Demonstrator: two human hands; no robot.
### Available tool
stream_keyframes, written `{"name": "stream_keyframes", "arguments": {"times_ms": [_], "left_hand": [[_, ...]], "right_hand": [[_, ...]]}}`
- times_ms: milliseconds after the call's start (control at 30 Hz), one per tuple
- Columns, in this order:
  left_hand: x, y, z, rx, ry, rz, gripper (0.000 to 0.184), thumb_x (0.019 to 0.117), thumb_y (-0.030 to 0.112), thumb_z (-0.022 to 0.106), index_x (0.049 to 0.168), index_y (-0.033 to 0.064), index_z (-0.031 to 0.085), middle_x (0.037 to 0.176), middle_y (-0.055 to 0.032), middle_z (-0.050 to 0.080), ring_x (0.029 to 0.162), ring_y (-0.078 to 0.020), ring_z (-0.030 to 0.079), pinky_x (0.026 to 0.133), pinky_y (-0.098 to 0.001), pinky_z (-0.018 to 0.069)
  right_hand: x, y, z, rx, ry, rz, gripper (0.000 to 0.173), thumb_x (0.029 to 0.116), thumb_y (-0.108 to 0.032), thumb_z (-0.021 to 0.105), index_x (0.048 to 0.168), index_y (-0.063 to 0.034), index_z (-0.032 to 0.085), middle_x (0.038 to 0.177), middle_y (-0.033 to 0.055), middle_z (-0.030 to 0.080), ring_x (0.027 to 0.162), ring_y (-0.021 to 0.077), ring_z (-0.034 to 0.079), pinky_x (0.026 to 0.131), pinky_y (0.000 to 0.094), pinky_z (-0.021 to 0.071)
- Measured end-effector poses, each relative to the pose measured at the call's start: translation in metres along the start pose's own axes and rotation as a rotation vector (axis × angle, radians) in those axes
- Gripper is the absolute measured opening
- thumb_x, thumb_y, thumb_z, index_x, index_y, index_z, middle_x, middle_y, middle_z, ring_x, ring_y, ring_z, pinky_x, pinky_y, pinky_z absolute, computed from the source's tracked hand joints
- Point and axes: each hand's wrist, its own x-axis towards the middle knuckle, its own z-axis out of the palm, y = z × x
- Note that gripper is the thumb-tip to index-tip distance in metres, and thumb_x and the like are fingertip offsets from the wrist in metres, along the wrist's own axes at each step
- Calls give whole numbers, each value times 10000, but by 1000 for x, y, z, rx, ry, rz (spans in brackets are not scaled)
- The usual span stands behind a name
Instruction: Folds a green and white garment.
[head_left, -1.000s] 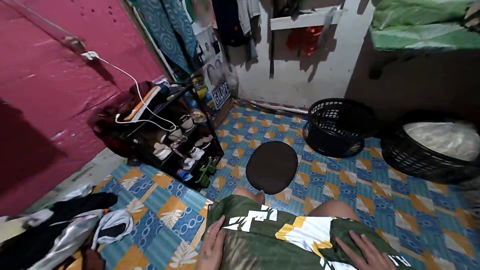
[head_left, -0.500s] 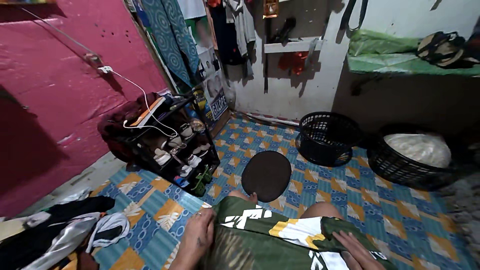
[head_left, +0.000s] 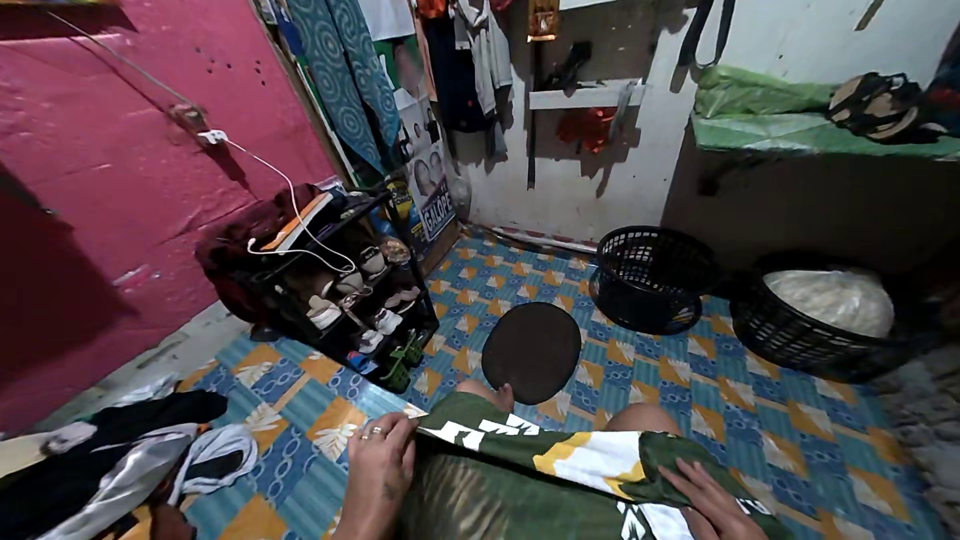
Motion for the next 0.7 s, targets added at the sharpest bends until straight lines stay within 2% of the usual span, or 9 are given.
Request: {"name": "stream_keyframes", "arguments": {"times_ms": [100,167,267,367,433,500,600,667,700], "left_hand": [[-21,-4,-3,-57,-344,-87,167,874,13,681,1008,35,778,1198,-236,691,1131,-486,635,934,-696,461],[-33,-6,-1,-149,-526,-194,263,884,-32,620,1100,18,761,1349,-260,618,1251,-493,570,1027,-662,434],[-43,-18,13,-459,-482,-513,375,963,-43,444,1262,-47,669,1434,-260,558,1363,-413,511,1137,-557,397],[-43,-18,28,-875,-475,-901,461,1112,243,304,1446,3,512,1434,-166,563,1308,-251,545,1093,-446,437],[-40,-2,30,-1036,-536,-1060,544,1128,385,208,1382,44,547,1214,-122,669,1075,-204,653,932,-438,539],[-41,19,22,-1126,-562,-1164,533,1129,351,157,1319,34,542,1079,-102,666,945,-167,646,842,-403,544],[-41,27,6,-1231,-622,-1203,459,1133,280,136,1259,68,523,983,-22,631,851,-79,609,785,-297,527],[-46,19,17,-1378,-593,-1216,446,1128,249,153,1058,106,569,815,9,677,735,-70,652,705,-284,564],[-50,6,27,-1495,-596,-1179,436,1116,229,187,990,129,591,802,9,710,738,-76,683,705,-287,584]], "right_hand": [[-1,2,1,-5,-3,-18,425,988,-60,462,1374,4,628,1498,357,443,1407,611,348,1126,754,240],[0,3,0,-20,-6,-18,420,996,-96,468,1372,-12,636,1506,348,441,1415,599,347,1143,739,235],[-2,2,-2,-30,-28,0,426,1016,-170,485,1390,-18,623,1522,351,416,1433,596,316,1146,750,202],[0,1,-6,-61,-102,27,489,1042,-297,480,1440,-28,576,1564,345,355,1467,582,256,1159,752,153],[4,6,-4,-72,-108,16,519,1044,-346,479,1445,-29,570,1567,346,350,1469,582,250,1166,745,148],[5,11,-5,-75,-102,-11,529,1044,-357,485,1444,-22,568,1564,345,355,1467,581,259,1171,735,159],[4,12,-5,-74,-115,-32,533,1042,-351,502,1447,-10,560,1568,342,353,1469,577,259,1182,717,171],[2,11,-6,-76,-129,-21,548,1037,-371,513,1458,-24,553,1574,344,340,1470,582,247,1178,725,164],[2,9,-8,-77,-136,-13,559,1034,-381,521,1464,-24,547,1576,352,327,1470,589,238,1175,733,156]]}}
